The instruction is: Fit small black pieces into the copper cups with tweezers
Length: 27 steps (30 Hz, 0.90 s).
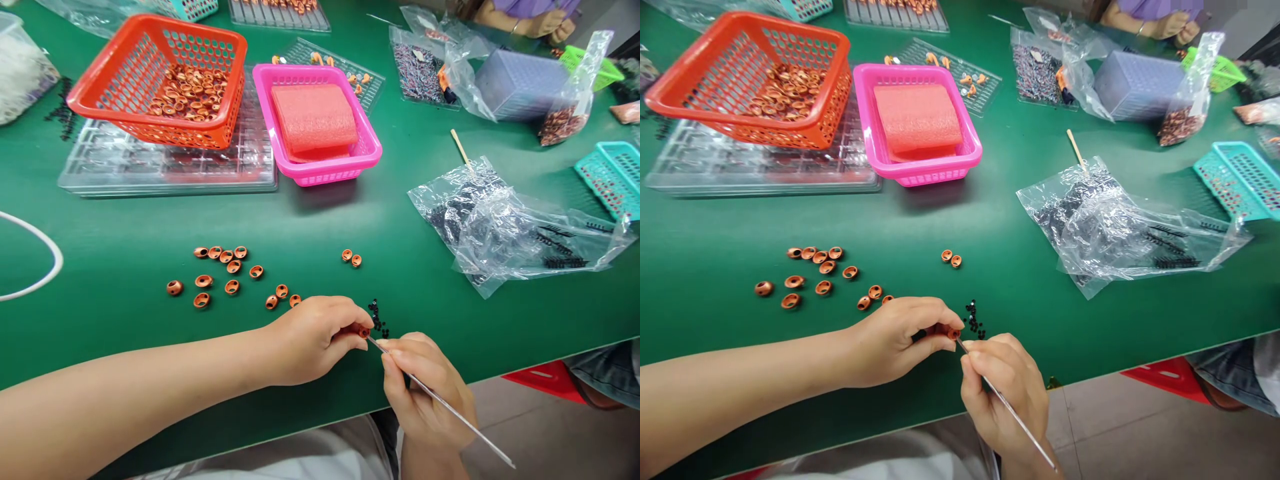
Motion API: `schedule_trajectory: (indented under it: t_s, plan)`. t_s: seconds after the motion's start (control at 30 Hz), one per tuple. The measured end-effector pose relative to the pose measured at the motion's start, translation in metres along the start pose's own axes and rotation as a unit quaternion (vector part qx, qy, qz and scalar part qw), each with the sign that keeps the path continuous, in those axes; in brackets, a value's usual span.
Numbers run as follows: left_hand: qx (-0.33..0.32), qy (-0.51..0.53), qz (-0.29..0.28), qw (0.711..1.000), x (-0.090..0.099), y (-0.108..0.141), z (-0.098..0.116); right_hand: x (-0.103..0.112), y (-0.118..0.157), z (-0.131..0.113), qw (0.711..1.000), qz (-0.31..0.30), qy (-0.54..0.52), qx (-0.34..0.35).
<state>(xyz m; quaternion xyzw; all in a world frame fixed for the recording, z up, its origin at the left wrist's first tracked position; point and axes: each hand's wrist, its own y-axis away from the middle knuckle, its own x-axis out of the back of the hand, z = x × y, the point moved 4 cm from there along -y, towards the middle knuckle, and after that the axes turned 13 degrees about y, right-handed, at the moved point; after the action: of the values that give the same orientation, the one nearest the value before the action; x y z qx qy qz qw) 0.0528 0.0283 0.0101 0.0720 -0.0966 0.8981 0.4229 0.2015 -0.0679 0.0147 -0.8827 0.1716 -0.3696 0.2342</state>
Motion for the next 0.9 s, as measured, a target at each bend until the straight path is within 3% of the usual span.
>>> schedule_trajectory:
  t_s: [0.9]
  plan:
    - [0.004, 0.009, -0.004, 1.0, -0.0007, 0.0002, -0.0036, -0.0001, 0.0003, 0.0004, 1.0, -0.002, -0.021, -0.003]
